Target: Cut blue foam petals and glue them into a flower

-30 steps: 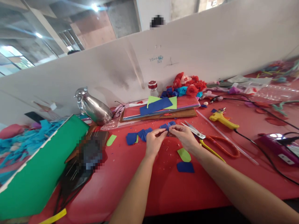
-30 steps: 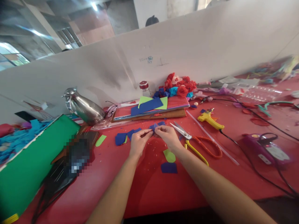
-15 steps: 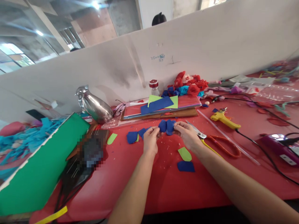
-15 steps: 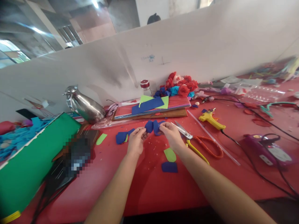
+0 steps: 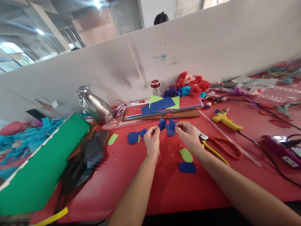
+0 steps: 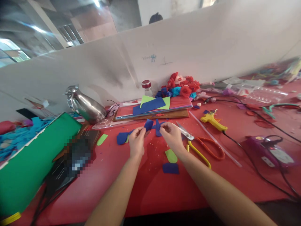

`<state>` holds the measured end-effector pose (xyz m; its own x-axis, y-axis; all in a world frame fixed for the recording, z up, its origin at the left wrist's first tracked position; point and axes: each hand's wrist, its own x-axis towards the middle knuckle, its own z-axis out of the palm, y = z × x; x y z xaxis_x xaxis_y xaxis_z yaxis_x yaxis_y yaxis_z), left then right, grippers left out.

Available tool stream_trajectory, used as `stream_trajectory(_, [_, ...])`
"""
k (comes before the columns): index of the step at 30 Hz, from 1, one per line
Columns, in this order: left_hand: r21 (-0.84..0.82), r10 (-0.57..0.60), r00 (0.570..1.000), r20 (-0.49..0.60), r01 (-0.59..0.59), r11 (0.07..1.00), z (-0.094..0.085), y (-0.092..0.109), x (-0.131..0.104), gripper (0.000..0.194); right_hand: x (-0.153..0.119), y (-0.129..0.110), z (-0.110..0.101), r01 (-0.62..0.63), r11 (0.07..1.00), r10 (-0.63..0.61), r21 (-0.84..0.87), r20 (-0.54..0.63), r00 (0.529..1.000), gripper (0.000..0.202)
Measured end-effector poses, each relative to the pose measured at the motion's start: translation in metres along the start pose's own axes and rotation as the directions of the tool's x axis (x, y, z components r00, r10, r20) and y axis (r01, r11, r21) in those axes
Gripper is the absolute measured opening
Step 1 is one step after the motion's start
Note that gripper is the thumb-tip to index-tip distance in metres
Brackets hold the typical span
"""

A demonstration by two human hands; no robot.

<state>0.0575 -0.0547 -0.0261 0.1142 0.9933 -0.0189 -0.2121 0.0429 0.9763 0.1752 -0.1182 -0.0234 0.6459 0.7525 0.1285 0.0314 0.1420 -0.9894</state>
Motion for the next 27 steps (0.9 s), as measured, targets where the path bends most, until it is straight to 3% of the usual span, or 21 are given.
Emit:
stream_trajectory(4, [-0.003,-0.067,0.99,0.123,0.067,0.998,0.008,-0.008,-0.009,0.018,-0.005,0.0,0.004,-0.085,0.995,0.076,0.059,0.143,0.987,0.011])
stream_trajectory(10, [-0.075,-0.124,0.971,0.204,0.142,0.987,0.012,-0.005,-0.016,0.018,-0.003,-0.002,0.003,-0.183,0.977,0.164,0.114,0.158,0.974,0.012])
stream_trajectory(15, [-0.084,-0.134,0.969,0.209,0.154,0.985,0.013,-0.006,-0.017,0.019,-0.003,-0.003,0.003,-0.16,0.982,0.141,0.097,0.174,0.975,0.011])
stream_trajectory(18, [-0.094,-0.138,0.977,0.16,0.154,0.984,0.01,-0.008,-0.013,0.017,-0.002,-0.005,0.003,-0.165,0.979,0.147,0.12,0.152,0.977,0.01])
stream_trajectory(21, [0.107,0.05,0.998,0.023,-0.052,0.993,0.001,-0.006,-0.006,0.012,0.003,-0.008,-0.002,-0.125,0.977,0.131,0.172,-0.02,0.991,0.01])
stream_trajectory(23, [0.348,0.278,0.961,0.0,-0.261,0.901,-0.004,-0.004,-0.003,0.01,0.007,-0.009,-0.007,-0.075,0.979,0.104,0.188,-0.15,0.983,0.009])
stream_trajectory(25, [0.523,0.383,0.915,0.129,-0.391,0.757,-0.006,-0.004,-0.002,0.012,0.011,-0.009,-0.011,-0.044,0.984,0.081,0.173,-0.218,0.973,0.008])
stream_trajectory(27, [0.61,0.33,0.892,0.308,-0.451,0.651,-0.005,-0.007,-0.003,0.012,0.014,-0.006,-0.014,-0.061,0.993,0.082,0.104,-0.202,0.976,0.009])
